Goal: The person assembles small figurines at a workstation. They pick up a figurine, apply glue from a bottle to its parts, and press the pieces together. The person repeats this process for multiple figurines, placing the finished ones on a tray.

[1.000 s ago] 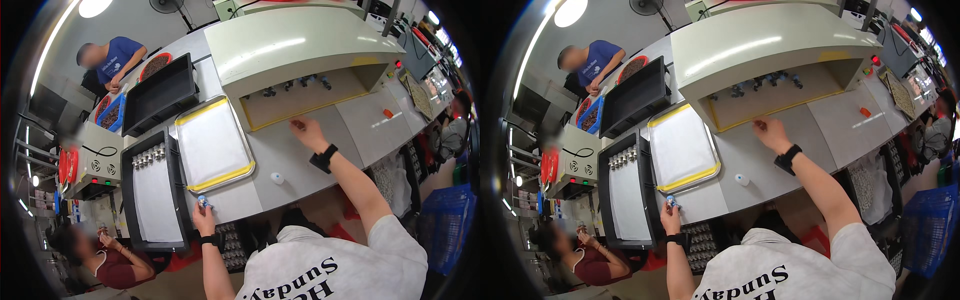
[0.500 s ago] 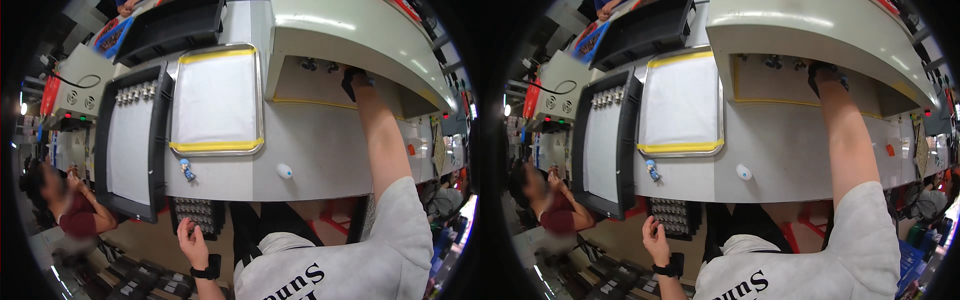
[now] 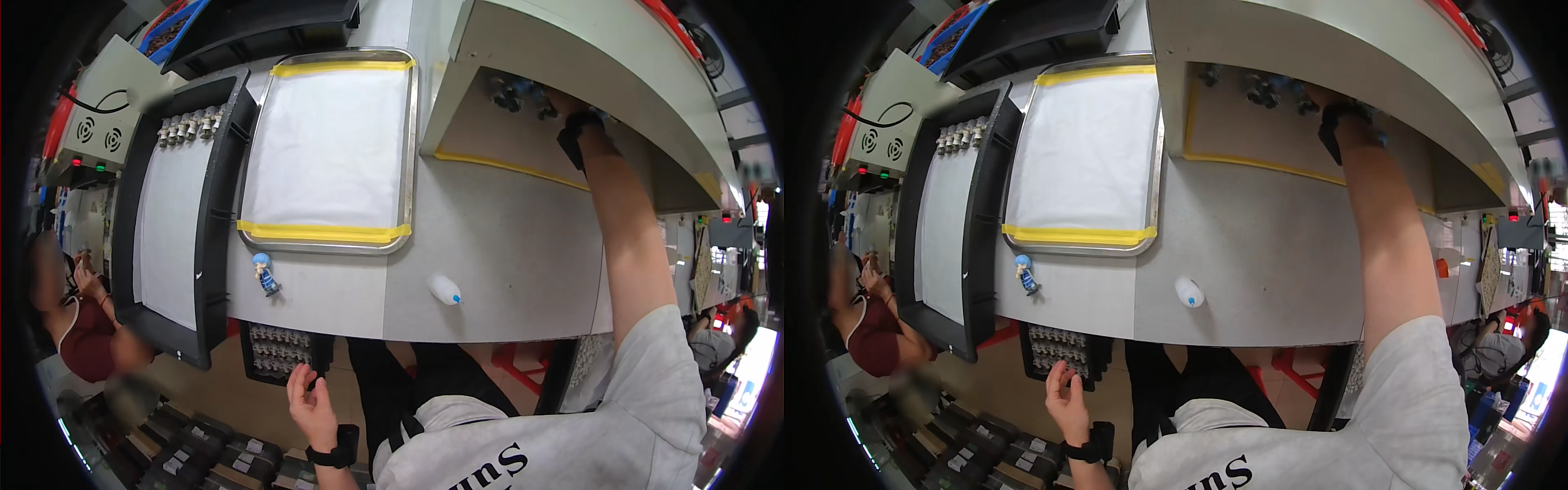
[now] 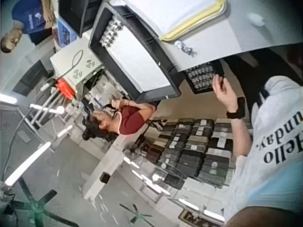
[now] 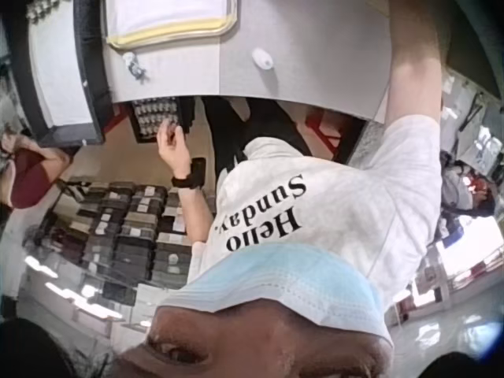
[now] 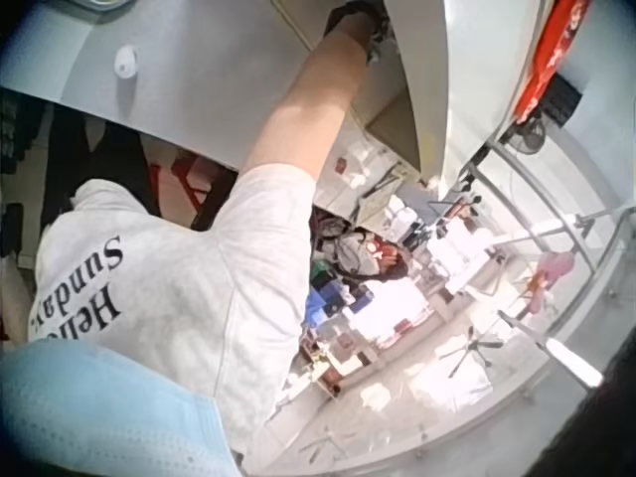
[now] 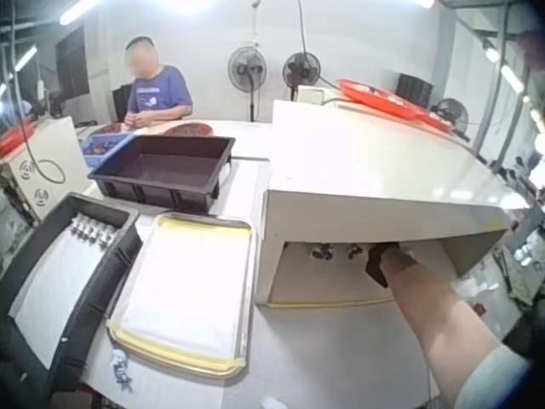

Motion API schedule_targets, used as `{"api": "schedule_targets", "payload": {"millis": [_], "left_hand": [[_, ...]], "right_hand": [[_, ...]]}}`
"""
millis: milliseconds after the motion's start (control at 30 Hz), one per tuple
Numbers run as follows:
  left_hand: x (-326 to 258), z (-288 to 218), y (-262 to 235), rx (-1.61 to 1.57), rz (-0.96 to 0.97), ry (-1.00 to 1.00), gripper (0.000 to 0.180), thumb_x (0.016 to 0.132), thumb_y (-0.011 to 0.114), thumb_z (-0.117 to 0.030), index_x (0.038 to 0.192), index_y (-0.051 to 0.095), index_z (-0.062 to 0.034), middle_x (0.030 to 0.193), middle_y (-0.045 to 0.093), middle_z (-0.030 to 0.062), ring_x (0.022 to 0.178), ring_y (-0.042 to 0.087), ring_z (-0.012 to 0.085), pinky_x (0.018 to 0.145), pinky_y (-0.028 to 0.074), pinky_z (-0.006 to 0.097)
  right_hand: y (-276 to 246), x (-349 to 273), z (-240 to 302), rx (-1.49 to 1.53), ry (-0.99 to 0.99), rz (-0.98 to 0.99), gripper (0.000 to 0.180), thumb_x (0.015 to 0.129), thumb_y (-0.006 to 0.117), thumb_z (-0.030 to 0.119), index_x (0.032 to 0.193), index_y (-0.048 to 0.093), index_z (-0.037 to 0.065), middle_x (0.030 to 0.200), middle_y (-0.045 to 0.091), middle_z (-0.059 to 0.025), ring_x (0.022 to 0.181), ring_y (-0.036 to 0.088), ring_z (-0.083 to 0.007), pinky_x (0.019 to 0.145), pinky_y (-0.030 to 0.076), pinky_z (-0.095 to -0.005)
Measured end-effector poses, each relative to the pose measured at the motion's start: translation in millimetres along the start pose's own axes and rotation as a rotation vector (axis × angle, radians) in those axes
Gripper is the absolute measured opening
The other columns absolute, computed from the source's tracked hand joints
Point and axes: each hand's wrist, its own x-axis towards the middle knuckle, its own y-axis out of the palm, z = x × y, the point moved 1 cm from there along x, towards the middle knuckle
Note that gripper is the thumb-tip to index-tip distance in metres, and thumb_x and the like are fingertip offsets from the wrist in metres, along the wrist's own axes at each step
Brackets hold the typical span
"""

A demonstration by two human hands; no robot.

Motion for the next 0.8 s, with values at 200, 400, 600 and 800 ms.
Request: {"api": "schedule_targets", "payload": {"millis": [200, 400, 600, 800], "left_hand": [[8, -31, 3, -0.117, 0.077, 0.011, 0.029, 0.087, 0.053, 0.004, 0.115, 0.056, 0.0056, 0.12, 0.051, 0.0113, 0.099, 0.056, 0.0165, 0.082, 0.048, 0.026], [17, -105, 27, -0.354, 0.239, 0.097, 0.022, 0.088, 0.054, 0.003, 0.109, 0.059, 0.0061, 0.1, 0.062, 0.0084, 0.088, 0.06, 0.0134, 0.079, 0.048, 0.023], [-5, -163, 48, -0.371, 0.838, 0.209, 0.022, 0.091, 0.052, 0.0, 0.11, 0.059, 0.0077, 0.1, 0.065, 0.0126, 0.088, 0.063, 0.0156, 0.082, 0.05, 0.026], [-14, -155, 46, -0.511, 0.97, -0.019, 0.029, 0.09, 0.058, -0.006, 0.115, 0.057, 0.008, 0.101, 0.065, 0.0085, 0.089, 0.06, 0.0099, 0.081, 0.049, 0.023]], "right_hand": [[-11, -44, -4, 0.139, -0.143, -0.357, 0.028, 0.086, 0.058, 0.029, 0.095, 0.064, 0.003, 0.088, 0.065, -0.0106, 0.082, 0.063, -0.0251, 0.077, 0.049, -0.0388], [-121, -201, 76, 0.875, 0.218, -0.235, 0.028, 0.074, 0.073, 0.002, 0.098, 0.06, -0.004, 0.099, 0.064, -0.012, 0.083, 0.064, -0.0162, 0.074, 0.053, -0.0279], [-218, -321, 184, 0.917, 0.061, -0.282, 0.038, 0.066, 0.078, -0.006, 0.095, 0.056, 0.0, 0.1, 0.057, -0.0133, 0.083, 0.058, -0.0158, 0.071, 0.05, -0.0252], [-203, -360, 273, 1.011, 0.03, -0.182, 0.045, 0.061, 0.083, 0.0, 0.094, 0.053, 0.006, 0.1, 0.054, -0.0108, 0.085, 0.056, -0.0195, 0.072, 0.048, -0.0283]]}}
